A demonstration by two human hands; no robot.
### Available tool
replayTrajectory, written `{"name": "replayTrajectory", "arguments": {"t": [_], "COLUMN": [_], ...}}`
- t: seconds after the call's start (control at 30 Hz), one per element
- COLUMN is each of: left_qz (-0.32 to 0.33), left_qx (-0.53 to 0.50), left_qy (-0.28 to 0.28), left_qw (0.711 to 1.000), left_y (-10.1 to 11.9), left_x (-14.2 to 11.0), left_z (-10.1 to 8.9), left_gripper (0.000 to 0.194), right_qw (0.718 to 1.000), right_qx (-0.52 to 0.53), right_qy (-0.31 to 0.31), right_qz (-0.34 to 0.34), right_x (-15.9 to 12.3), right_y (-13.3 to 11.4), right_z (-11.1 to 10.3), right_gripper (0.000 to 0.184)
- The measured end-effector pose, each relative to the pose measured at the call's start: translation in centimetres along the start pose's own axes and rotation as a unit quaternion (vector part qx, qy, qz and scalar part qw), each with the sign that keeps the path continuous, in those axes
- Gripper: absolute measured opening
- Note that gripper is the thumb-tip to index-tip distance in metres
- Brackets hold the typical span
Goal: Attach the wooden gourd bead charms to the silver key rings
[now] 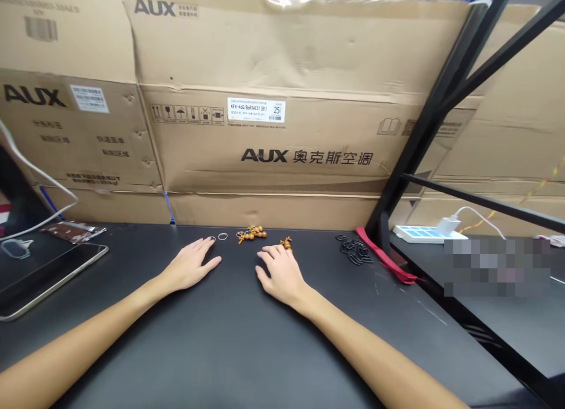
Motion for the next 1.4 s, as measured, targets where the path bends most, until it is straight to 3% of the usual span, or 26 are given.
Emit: {"name": "replayTrajectory", "arguments": {"t": [0.07,0.17,0.3,0.47,0.57,0.73,1.07,1.4], "left_qz": [0.005,0.033,0.063,0.201,0.239,0.239,0.235,0.251], "left_qx": [0.006,0.009,0.001,-0.108,-0.147,-0.162,-0.165,-0.138], "left_qy": [-0.001,0.025,0.045,0.028,0.007,-0.006,0.005,0.033], "left_qw": [1.0,0.999,0.997,0.973,0.96,0.957,0.958,0.957], "left_y": [0.0,1.1,2.8,6.5,7.7,7.9,7.7,8.2], "left_x": [0.0,-0.5,-1.6,-3.4,-4.0,-3.9,-3.9,-4.0], "left_z": [0.0,-0.7,-1.3,-1.7,-2.0,-2.2,-2.2,-3.0], "left_gripper": [0.063,0.055,0.046,0.034,0.028,0.019,0.012,0.016], "right_qw": [0.996,0.984,0.983,1.0,0.995,0.985,0.96,0.986], "right_qx": [-0.07,-0.146,-0.14,-0.001,0.07,0.125,0.259,0.147], "right_qy": [0.035,0.04,0.017,0.012,0.005,0.008,0.032,0.012], "right_qz": [0.047,0.098,0.113,0.01,-0.075,-0.122,-0.101,-0.078], "right_x": [0.2,0.2,0.1,0.0,-0.2,-0.4,-0.2,-0.1], "right_y": [1.4,2.9,3.1,0.3,-1.6,-2.3,-1.5,-1.1], "right_z": [-0.6,-0.9,-0.2,0.4,0.4,0.2,-0.5,-0.1], "right_gripper": [0.03,0.025,0.019,0.021,0.026,0.034,0.047,0.036]}}
Point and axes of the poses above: each hand's wrist, its own x-axis towards the middle knuckle, its own z-axis out of the palm, y = z × x, the point moved 8 cm from there along x, towards the middle knuckle, and after that the axes turned 4 degrees about x, right-handed, at the moved point
